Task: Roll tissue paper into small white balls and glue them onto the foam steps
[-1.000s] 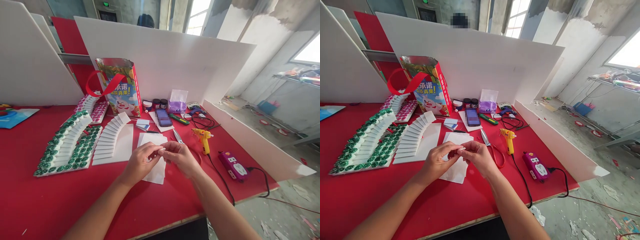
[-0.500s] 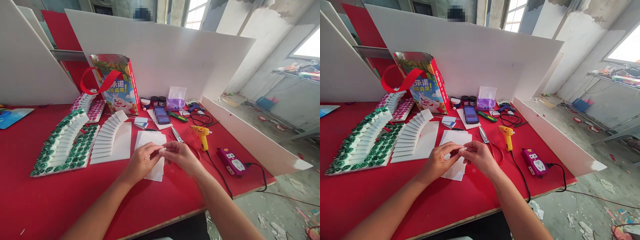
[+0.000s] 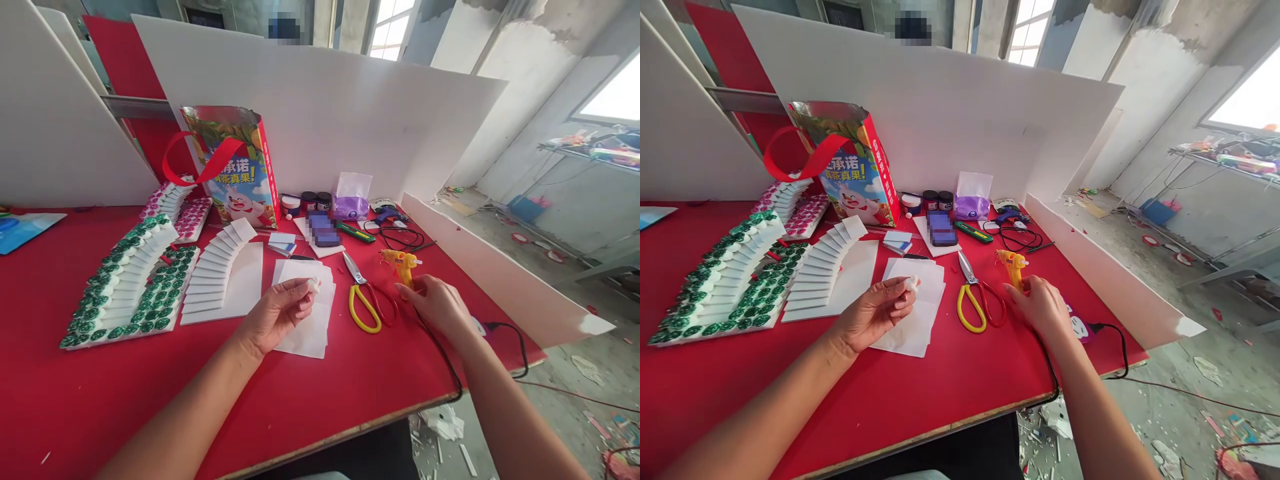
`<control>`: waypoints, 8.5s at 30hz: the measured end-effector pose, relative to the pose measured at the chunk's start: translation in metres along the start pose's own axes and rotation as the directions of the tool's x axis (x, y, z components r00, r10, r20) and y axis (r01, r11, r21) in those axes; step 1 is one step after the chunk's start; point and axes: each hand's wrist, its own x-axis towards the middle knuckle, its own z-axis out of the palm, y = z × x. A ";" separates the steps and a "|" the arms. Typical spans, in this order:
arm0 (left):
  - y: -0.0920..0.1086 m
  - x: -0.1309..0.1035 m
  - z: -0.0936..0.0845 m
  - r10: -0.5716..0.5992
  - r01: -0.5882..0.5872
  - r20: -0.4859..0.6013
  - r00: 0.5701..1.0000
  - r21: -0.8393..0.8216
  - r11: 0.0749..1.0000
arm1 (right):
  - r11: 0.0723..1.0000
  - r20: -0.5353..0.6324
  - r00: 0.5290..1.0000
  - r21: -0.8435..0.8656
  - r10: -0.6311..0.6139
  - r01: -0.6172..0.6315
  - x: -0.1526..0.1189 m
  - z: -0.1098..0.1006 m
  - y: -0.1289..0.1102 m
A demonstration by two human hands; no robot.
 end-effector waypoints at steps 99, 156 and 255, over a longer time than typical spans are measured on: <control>0.011 0.005 -0.015 0.342 -0.270 -0.143 0.929 0.371 0.888 | 0.424 0.041 0.761 0.849 -0.648 0.315 -0.041 0.048 -0.075; 0.012 0.003 -0.015 0.312 -0.247 -0.107 0.944 0.399 0.883 | 0.357 0.106 0.791 0.922 -0.602 0.148 -0.041 0.040 -0.079; 0.004 -0.001 -0.015 0.569 -0.345 -0.048 0.821 0.752 0.561 | 0.430 0.121 0.795 0.883 -0.594 0.187 -0.044 0.043 -0.080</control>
